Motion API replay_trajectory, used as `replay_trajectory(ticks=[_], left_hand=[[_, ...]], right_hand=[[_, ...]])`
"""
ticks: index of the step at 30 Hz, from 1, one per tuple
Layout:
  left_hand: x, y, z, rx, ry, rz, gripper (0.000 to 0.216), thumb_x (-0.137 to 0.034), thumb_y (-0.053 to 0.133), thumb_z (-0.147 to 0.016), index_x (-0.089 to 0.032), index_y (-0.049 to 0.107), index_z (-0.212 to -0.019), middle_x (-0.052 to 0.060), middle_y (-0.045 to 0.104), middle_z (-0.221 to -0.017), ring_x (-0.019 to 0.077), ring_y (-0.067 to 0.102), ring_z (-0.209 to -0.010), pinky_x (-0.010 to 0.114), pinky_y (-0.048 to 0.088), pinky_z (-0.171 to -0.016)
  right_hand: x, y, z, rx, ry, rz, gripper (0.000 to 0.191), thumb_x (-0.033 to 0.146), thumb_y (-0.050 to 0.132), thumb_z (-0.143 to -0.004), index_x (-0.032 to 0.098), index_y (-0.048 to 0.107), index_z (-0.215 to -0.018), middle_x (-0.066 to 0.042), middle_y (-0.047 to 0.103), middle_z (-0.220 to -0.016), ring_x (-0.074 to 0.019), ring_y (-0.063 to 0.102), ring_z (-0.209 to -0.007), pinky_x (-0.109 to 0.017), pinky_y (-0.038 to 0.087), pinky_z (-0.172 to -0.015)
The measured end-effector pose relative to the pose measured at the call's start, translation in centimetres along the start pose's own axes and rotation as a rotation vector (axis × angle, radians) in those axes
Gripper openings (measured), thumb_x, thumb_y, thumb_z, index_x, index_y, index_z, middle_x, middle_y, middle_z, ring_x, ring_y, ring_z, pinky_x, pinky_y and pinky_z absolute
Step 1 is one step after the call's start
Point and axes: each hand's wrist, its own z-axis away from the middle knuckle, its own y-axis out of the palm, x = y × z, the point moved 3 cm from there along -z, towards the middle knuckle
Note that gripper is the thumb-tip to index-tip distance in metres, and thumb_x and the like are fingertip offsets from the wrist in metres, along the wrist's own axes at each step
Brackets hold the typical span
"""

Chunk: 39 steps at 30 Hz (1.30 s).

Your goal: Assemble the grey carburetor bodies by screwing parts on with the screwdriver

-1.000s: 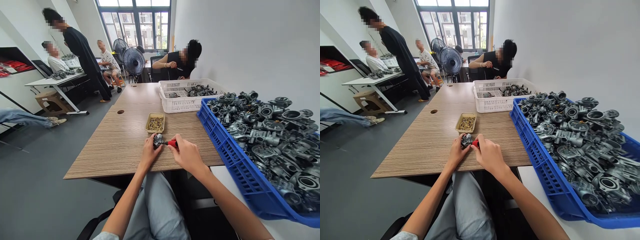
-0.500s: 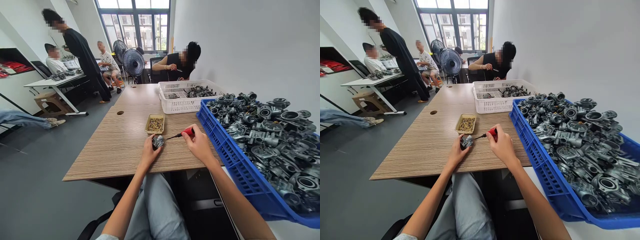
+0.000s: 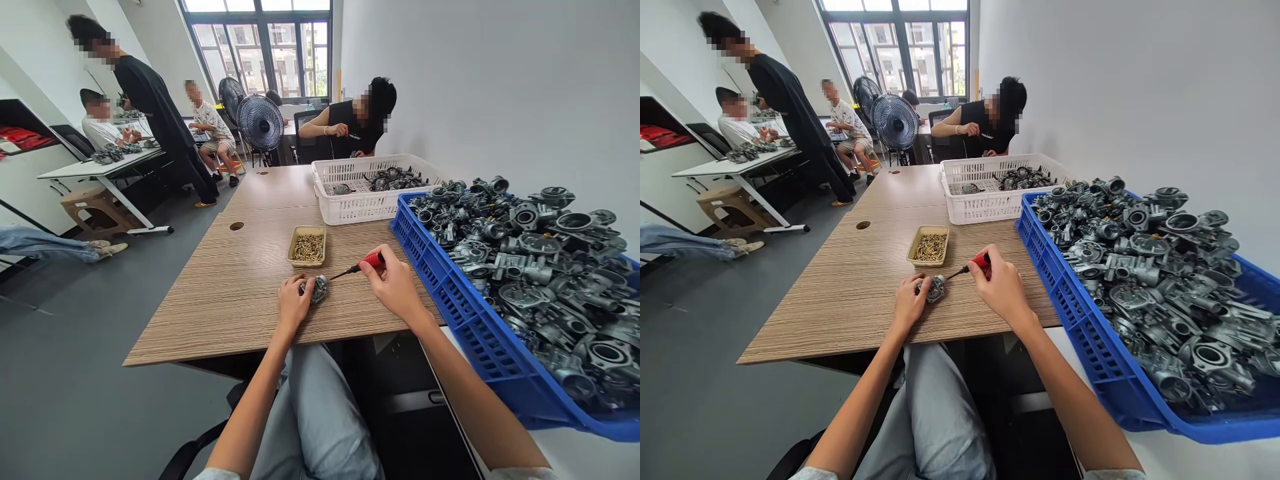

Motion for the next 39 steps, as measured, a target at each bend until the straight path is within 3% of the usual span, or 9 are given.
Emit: replay_trajectory(ticks=[2, 6, 8, 11, 13, 16, 21, 24, 39], left_hand=[[0.0, -0.2, -0.1, -0.011, -0.002, 0.036, 0.044, -0.052, 0.050, -0.110, -0.023, 0.081, -0.103, 0.013, 0.079, -0.128, 0.0353, 0.065, -0.126, 0.058, 0.047, -0.114], [-0.5, -0.7, 0.0, 0.001, 0.071, 0.187, 0.036, -0.046, 0.051, -0.110, -0.023, 0.074, -0.126, 0.011, 0.077, -0.129, 0.0296, 0.069, -0.124, 0.050, 0.052, -0.112], [-1.0, -0.7, 0.2, 0.072, 0.148, 0.224, 0.037, -0.043, 0.058, -0.107, -0.025, 0.068, -0.137, 0.011, 0.074, -0.136, 0.0286, 0.068, -0.128, 0.048, 0.053, -0.114], [-1.7, -0.5, 0.6, 0.171, 0.267, 0.190, 0.055, -0.036, 0.075, -0.094, -0.027, 0.061, -0.147, 0.011, 0.068, -0.146, 0.0305, 0.062, -0.138, 0.050, 0.048, -0.122], [-1.8, -0.4, 0.7, 0.180, 0.284, 0.165, 0.056, -0.031, 0.076, -0.093, -0.027, 0.061, -0.146, 0.011, 0.066, -0.147, 0.0306, 0.061, -0.140, 0.050, 0.046, -0.124], [-1.6, -0.3, 0.5, 0.152, 0.232, 0.169, 0.042, -0.028, 0.070, -0.098, -0.027, 0.065, -0.140, 0.010, 0.069, -0.140, 0.0287, 0.064, -0.134, 0.048, 0.049, -0.120], [-1.3, -0.4, 0.2, 0.100, 0.177, 0.172, 0.039, -0.026, 0.069, -0.099, -0.026, 0.067, -0.138, 0.010, 0.071, -0.136, 0.0287, 0.066, -0.129, 0.048, 0.051, -0.117], [-1.3, -0.4, 0.2, 0.093, 0.173, 0.171, 0.039, -0.028, 0.070, -0.100, -0.027, 0.068, -0.138, 0.010, 0.071, -0.136, 0.0288, 0.066, -0.129, 0.048, 0.051, -0.117], [-1.3, -0.5, 0.4, 0.098, 0.161, 0.135, 0.044, -0.031, 0.074, -0.099, -0.027, 0.067, -0.142, 0.010, 0.070, -0.137, 0.0300, 0.065, -0.130, 0.047, 0.051, -0.116]], right_hand=[[0.1, 0.0, 0.0, 0.002, 0.002, 0.003, 0.022, 0.050, 0.062, -0.103, 0.028, 0.056, -0.103, -0.001, 0.076, -0.085, -0.0215, 0.066, -0.069, -0.031, 0.044, -0.067], [0.4, 0.1, 0.2, 0.016, -0.006, 0.002, 0.022, 0.049, 0.062, -0.103, 0.028, 0.056, -0.102, 0.000, 0.074, -0.082, -0.0201, 0.063, -0.065, -0.030, 0.043, -0.063], [0.6, 0.0, 0.2, 0.018, -0.018, -0.022, 0.022, 0.050, 0.062, -0.104, 0.028, 0.057, -0.103, 0.000, 0.074, -0.083, -0.0197, 0.063, -0.065, -0.030, 0.043, -0.062], [1.1, -0.5, 0.3, 0.011, -0.012, -0.084, 0.023, 0.050, 0.062, -0.104, 0.028, 0.057, -0.105, 0.000, 0.076, -0.085, -0.0186, 0.065, -0.064, -0.029, 0.046, -0.061], [1.4, -1.1, 0.4, 0.028, -0.022, -0.108, 0.021, 0.047, 0.063, -0.104, 0.027, 0.058, -0.109, -0.001, 0.077, -0.089, -0.0185, 0.068, -0.066, -0.029, 0.049, -0.061], [2.0, -1.8, 0.5, 0.134, -0.115, -0.101, 0.015, 0.037, 0.061, -0.105, 0.028, 0.060, -0.118, -0.004, 0.079, -0.105, -0.0208, 0.075, -0.087, -0.028, 0.054, -0.067], [2.8, -2.3, 0.9, 0.324, -0.282, -0.072, 0.020, 0.019, 0.052, -0.105, 0.029, 0.061, -0.120, -0.004, 0.078, -0.118, -0.0221, 0.076, -0.111, -0.034, 0.058, -0.092], [3.2, -2.0, 1.1, 0.355, -0.300, -0.052, 0.024, 0.015, 0.048, -0.104, 0.028, 0.061, -0.121, -0.005, 0.077, -0.121, -0.0224, 0.075, -0.115, -0.037, 0.057, -0.099], [3.1, -0.5, 1.4, 0.401, -0.236, 0.068, 0.021, 0.018, 0.049, -0.107, 0.029, 0.056, -0.123, -0.005, 0.077, -0.123, -0.0237, 0.074, -0.114, -0.038, 0.055, -0.096]])
